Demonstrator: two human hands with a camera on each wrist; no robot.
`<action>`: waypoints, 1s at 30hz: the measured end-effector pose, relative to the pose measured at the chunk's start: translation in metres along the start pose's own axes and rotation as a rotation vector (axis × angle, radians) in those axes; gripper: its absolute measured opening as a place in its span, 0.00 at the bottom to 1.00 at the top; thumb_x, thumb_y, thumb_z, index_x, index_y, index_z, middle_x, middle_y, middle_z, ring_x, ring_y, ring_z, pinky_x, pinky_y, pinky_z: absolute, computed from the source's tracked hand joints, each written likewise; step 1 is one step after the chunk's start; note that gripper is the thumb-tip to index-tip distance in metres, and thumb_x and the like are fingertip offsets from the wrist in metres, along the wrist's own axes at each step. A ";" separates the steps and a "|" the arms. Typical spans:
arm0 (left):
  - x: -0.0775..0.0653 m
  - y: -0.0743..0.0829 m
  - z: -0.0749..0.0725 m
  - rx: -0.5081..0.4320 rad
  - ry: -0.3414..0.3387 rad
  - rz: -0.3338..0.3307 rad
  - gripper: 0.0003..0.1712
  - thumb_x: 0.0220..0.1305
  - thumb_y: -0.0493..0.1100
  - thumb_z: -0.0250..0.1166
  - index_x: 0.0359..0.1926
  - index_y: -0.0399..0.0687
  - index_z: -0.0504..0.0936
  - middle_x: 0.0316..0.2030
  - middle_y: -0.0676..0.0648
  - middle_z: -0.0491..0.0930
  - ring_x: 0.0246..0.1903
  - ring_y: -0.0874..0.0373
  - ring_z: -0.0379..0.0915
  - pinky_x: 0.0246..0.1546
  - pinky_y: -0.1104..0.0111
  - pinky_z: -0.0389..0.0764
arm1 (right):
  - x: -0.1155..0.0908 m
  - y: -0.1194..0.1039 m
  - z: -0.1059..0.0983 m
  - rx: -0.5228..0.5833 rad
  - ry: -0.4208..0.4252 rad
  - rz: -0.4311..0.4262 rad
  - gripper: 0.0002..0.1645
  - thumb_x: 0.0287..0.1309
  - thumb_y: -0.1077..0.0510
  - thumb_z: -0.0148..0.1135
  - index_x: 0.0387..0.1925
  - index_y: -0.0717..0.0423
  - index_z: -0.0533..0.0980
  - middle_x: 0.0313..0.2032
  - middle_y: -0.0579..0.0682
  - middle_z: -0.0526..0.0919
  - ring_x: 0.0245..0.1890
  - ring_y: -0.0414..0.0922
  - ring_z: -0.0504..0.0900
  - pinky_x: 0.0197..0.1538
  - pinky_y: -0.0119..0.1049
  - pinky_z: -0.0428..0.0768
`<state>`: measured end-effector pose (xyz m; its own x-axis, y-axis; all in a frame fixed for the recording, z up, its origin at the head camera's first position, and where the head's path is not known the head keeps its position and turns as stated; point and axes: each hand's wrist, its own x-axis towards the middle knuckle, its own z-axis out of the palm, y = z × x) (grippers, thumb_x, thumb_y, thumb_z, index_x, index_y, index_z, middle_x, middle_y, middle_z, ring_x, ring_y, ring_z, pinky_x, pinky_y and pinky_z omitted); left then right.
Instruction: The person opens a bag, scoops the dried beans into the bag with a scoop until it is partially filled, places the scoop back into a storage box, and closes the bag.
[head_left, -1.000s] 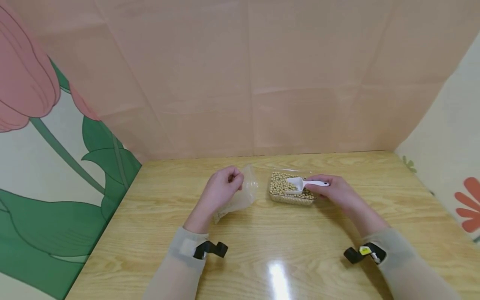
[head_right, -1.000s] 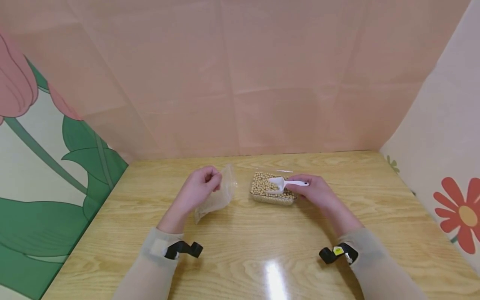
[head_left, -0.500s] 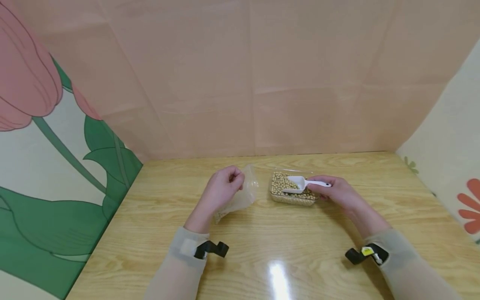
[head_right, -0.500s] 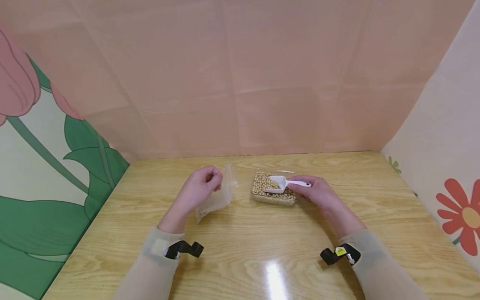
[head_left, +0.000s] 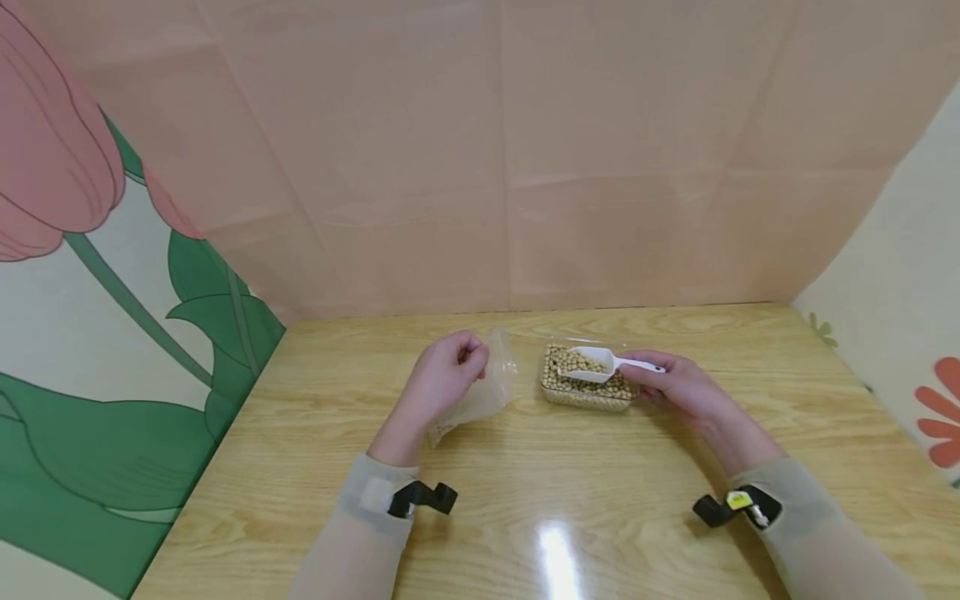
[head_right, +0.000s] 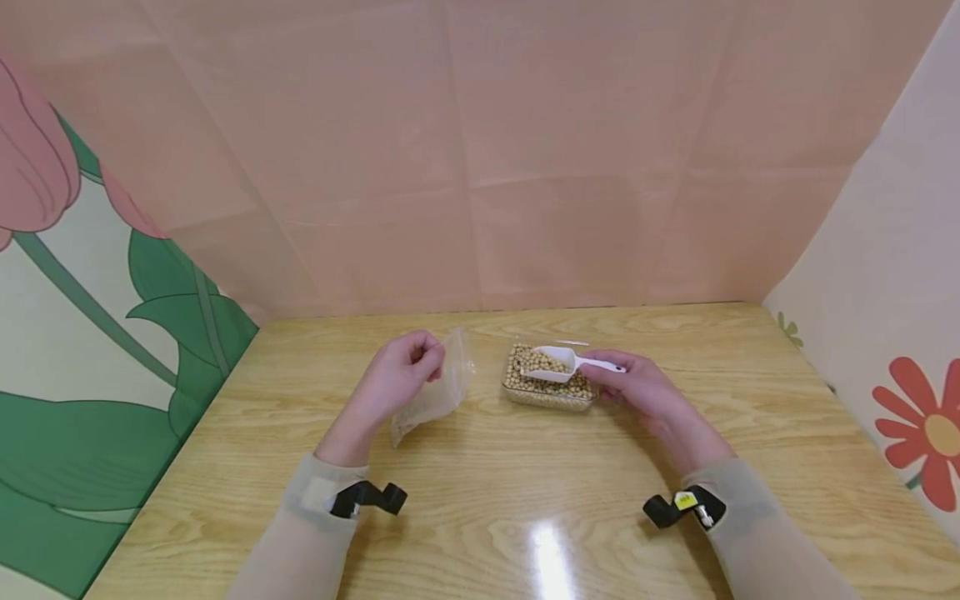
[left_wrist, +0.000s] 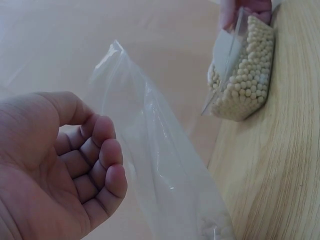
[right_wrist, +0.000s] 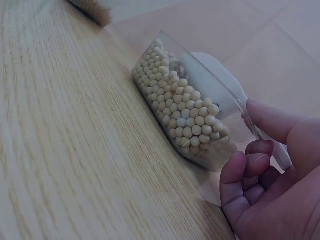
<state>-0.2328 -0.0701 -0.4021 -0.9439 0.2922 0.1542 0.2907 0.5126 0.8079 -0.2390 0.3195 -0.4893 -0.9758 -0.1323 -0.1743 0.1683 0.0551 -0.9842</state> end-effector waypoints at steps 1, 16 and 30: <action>0.000 0.000 0.000 0.000 -0.001 0.001 0.15 0.84 0.47 0.57 0.36 0.51 0.82 0.29 0.50 0.81 0.20 0.56 0.61 0.24 0.63 0.66 | 0.000 0.000 0.000 0.014 -0.002 -0.001 0.10 0.77 0.57 0.71 0.51 0.39 0.91 0.37 0.37 0.87 0.31 0.33 0.77 0.37 0.28 0.79; 0.001 0.002 -0.001 0.004 -0.008 0.007 0.15 0.85 0.47 0.57 0.37 0.50 0.83 0.29 0.50 0.82 0.20 0.56 0.61 0.25 0.62 0.67 | -0.004 -0.006 -0.007 0.207 -0.052 -0.008 0.15 0.79 0.63 0.66 0.48 0.41 0.92 0.37 0.41 0.87 0.29 0.37 0.79 0.35 0.28 0.79; 0.000 0.001 0.000 0.010 -0.007 0.008 0.15 0.84 0.46 0.58 0.36 0.51 0.82 0.30 0.51 0.82 0.21 0.57 0.62 0.25 0.63 0.67 | -0.015 -0.024 -0.007 0.300 -0.081 -0.048 0.13 0.81 0.63 0.62 0.49 0.46 0.90 0.37 0.41 0.83 0.30 0.39 0.79 0.38 0.30 0.81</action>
<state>-0.2329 -0.0698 -0.4011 -0.9402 0.3023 0.1568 0.3001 0.5178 0.8011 -0.2298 0.3273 -0.4630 -0.9713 -0.2068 -0.1179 0.1683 -0.2463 -0.9545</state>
